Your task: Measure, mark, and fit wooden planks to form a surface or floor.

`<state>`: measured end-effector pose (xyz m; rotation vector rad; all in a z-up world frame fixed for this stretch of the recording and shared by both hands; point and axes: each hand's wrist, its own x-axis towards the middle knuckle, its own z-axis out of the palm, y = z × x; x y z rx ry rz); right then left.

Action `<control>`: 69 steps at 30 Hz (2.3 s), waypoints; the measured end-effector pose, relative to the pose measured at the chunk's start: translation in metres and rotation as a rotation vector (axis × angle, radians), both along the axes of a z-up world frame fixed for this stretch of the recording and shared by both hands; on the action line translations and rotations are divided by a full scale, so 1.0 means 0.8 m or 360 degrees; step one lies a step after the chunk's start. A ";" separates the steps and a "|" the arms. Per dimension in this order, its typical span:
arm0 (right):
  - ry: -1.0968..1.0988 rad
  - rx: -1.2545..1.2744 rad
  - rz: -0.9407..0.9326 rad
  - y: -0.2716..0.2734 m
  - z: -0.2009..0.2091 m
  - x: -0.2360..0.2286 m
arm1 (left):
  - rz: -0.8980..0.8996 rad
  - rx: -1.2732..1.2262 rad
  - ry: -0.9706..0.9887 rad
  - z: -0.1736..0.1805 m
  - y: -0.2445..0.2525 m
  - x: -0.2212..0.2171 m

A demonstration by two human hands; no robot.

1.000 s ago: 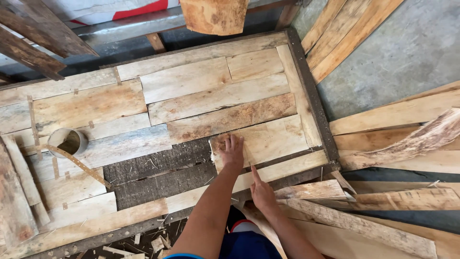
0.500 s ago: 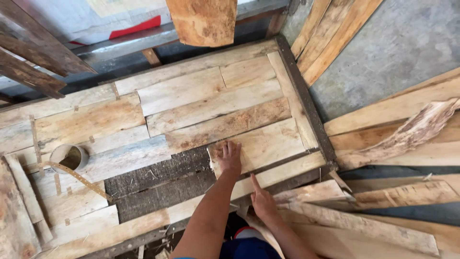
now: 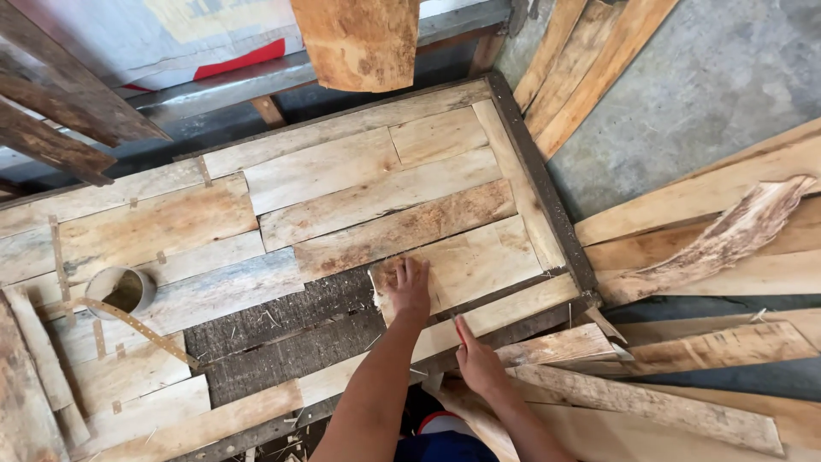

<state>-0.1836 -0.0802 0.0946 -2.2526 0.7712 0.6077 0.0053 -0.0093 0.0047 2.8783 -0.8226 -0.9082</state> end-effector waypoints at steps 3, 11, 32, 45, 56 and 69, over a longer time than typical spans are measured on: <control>-0.0112 -0.0052 -0.0293 -0.006 0.031 0.032 | -0.0017 0.0000 0.0005 -0.003 0.002 -0.001; -0.0967 -0.0211 -0.0160 -0.048 -0.066 0.128 | 0.0144 -0.0172 -0.0022 0.033 0.013 -0.011; -0.0617 -0.0081 -0.0150 -0.061 -0.068 0.163 | 0.1600 -0.1108 -0.0078 0.015 0.087 0.004; -0.0314 -0.0061 -0.0179 -0.061 -0.061 0.169 | 0.1542 -0.1458 0.0068 0.071 0.051 0.023; -0.0509 -0.0134 -0.0163 -0.065 -0.082 0.165 | 0.1910 -0.1349 0.0118 0.064 0.116 0.033; -0.1099 -0.0139 -0.0023 -0.043 -0.051 0.132 | 0.1058 -0.1354 0.0302 0.018 0.179 -0.036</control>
